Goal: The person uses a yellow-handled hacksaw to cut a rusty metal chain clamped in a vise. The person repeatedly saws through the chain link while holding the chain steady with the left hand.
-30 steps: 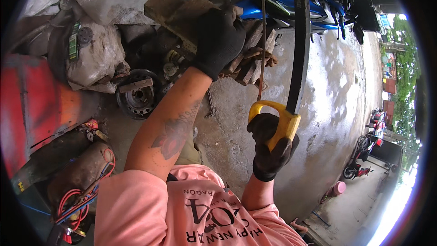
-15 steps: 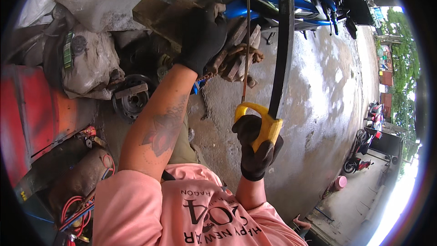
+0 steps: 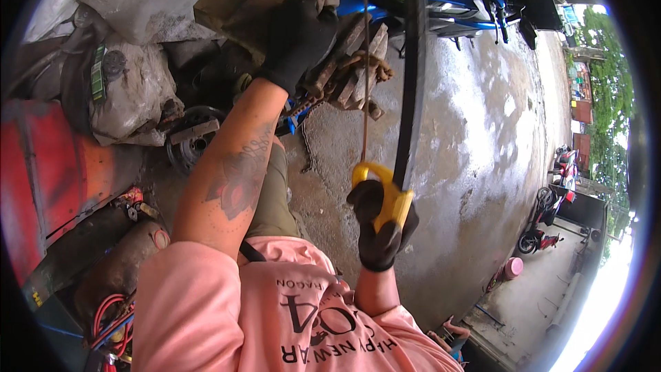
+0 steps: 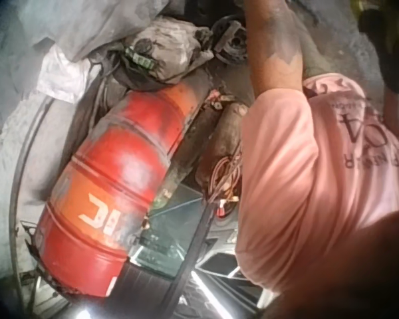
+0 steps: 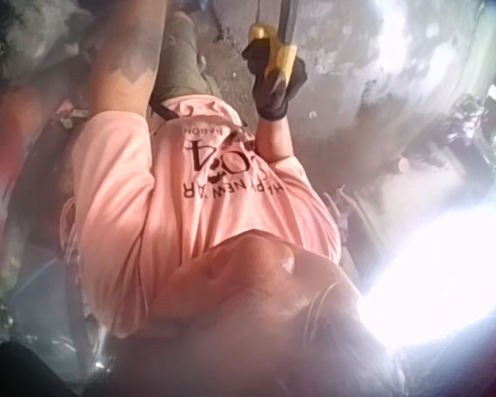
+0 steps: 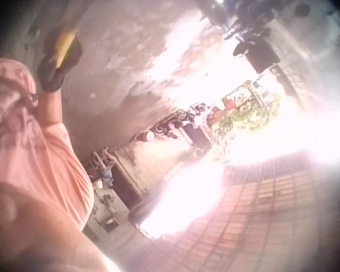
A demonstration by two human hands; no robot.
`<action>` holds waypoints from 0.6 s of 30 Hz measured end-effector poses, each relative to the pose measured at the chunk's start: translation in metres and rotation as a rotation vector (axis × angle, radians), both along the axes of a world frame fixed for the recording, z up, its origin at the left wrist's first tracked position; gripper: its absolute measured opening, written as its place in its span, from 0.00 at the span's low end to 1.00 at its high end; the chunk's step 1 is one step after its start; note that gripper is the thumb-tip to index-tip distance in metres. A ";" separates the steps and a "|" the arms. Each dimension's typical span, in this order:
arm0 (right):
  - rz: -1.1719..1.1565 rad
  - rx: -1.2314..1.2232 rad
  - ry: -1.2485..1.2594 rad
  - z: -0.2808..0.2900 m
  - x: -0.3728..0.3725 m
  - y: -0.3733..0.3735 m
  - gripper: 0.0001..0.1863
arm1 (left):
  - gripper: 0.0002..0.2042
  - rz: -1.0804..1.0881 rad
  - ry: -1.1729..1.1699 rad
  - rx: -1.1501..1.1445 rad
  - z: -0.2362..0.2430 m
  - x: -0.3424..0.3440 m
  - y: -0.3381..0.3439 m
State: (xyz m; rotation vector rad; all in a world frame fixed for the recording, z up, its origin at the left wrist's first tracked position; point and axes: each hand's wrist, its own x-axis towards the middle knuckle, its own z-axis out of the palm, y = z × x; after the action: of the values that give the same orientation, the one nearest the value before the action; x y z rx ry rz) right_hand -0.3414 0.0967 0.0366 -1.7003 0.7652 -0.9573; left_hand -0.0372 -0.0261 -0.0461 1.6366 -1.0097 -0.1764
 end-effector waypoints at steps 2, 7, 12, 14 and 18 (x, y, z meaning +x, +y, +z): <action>-0.036 0.017 0.029 -0.003 -0.011 0.008 0.41 | 0.13 -0.007 0.025 0.042 -0.001 -0.004 0.002; -0.005 0.065 -0.057 -0.004 -0.022 0.022 0.39 | 0.12 0.017 -0.019 0.056 0.005 -0.002 -0.002; -0.008 -0.012 -0.011 -0.010 -0.026 0.024 0.36 | 0.11 0.131 -0.038 -0.079 0.003 0.000 -0.004; 0.066 -0.125 -0.009 -0.012 -0.018 0.014 0.35 | 0.11 0.148 -0.084 -0.063 0.008 -0.001 -0.001; 0.137 -0.344 0.224 -0.039 -0.015 -0.017 0.41 | 0.12 0.134 -0.009 -0.017 0.014 0.002 -0.001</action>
State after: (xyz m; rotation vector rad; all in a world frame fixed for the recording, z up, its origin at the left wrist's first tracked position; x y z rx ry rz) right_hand -0.3569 0.0799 -0.0027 -2.1588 0.6418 -0.8471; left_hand -0.0347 -0.0276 -0.0324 1.6842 -0.9023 -0.0706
